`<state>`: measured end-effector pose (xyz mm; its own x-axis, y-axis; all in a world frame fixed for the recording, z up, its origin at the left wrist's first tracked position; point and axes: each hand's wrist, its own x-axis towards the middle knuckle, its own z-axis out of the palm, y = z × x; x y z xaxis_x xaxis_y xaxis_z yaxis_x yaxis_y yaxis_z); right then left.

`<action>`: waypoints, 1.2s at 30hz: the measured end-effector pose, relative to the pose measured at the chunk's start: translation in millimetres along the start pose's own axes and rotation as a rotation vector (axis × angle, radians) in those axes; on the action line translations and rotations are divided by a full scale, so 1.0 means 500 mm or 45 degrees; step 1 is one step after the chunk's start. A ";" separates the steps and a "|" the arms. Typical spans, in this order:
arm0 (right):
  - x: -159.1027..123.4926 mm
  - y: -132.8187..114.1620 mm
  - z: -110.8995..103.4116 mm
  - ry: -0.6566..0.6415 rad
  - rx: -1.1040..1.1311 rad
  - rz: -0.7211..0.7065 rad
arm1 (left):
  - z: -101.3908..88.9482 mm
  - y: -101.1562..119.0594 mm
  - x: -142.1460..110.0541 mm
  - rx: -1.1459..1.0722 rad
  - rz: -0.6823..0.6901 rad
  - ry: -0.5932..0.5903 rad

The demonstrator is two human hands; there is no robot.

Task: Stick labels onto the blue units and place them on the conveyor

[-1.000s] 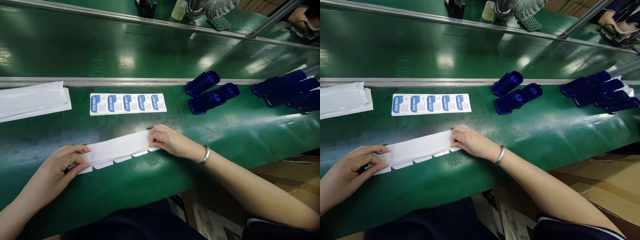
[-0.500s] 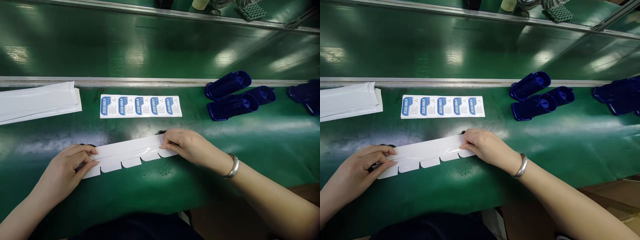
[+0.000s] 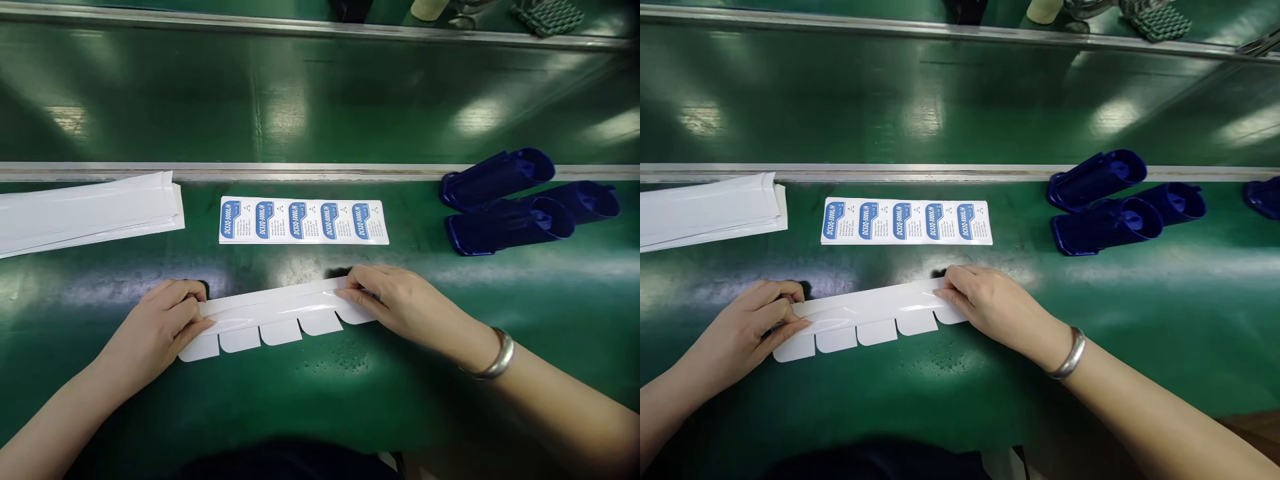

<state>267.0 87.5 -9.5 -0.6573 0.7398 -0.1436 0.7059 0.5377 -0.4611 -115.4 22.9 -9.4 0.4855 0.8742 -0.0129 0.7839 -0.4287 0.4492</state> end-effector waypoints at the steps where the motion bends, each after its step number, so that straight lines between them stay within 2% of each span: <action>1: 0.002 0.000 -0.001 -0.008 -0.001 -0.002 | -0.002 -0.002 0.001 -0.020 -0.018 -0.019; 5: 0.011 -0.003 -0.003 -0.011 -0.065 0.016 | -0.010 0.000 0.013 -0.063 -0.082 -0.051; 10: 0.020 -0.003 -0.002 -0.071 -0.139 0.136 | -0.018 0.004 0.030 -0.035 -0.093 -0.025; 17: 0.045 -0.002 -0.014 -0.144 0.019 0.317 | -0.024 0.003 0.026 -0.112 -0.213 -0.064; 21: 0.056 0.020 -0.023 -0.189 0.388 0.323 | -0.038 -0.005 -0.007 -0.265 -0.353 -0.056; 25: 0.048 0.043 -0.040 -0.304 0.865 0.286 | -0.049 -0.008 -0.052 -0.511 -0.220 -0.140; 28: 0.032 0.049 -0.050 -0.344 1.085 0.310 | -0.047 0.010 -0.068 -0.589 -0.228 -0.209; 31: 0.012 0.055 -0.046 -0.327 1.213 0.349 | -0.039 0.039 -0.058 -0.619 -0.262 -0.141; 36: -0.015 0.080 -0.039 -0.346 1.334 0.425 | -0.015 0.069 -0.015 -0.729 -0.218 0.118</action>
<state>305.3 111.4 -9.7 -0.6033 0.6020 -0.5231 0.3717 -0.3681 -0.8523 -94.8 3.2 13.1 0.3148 0.9472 -0.0608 0.5025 -0.1119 0.8573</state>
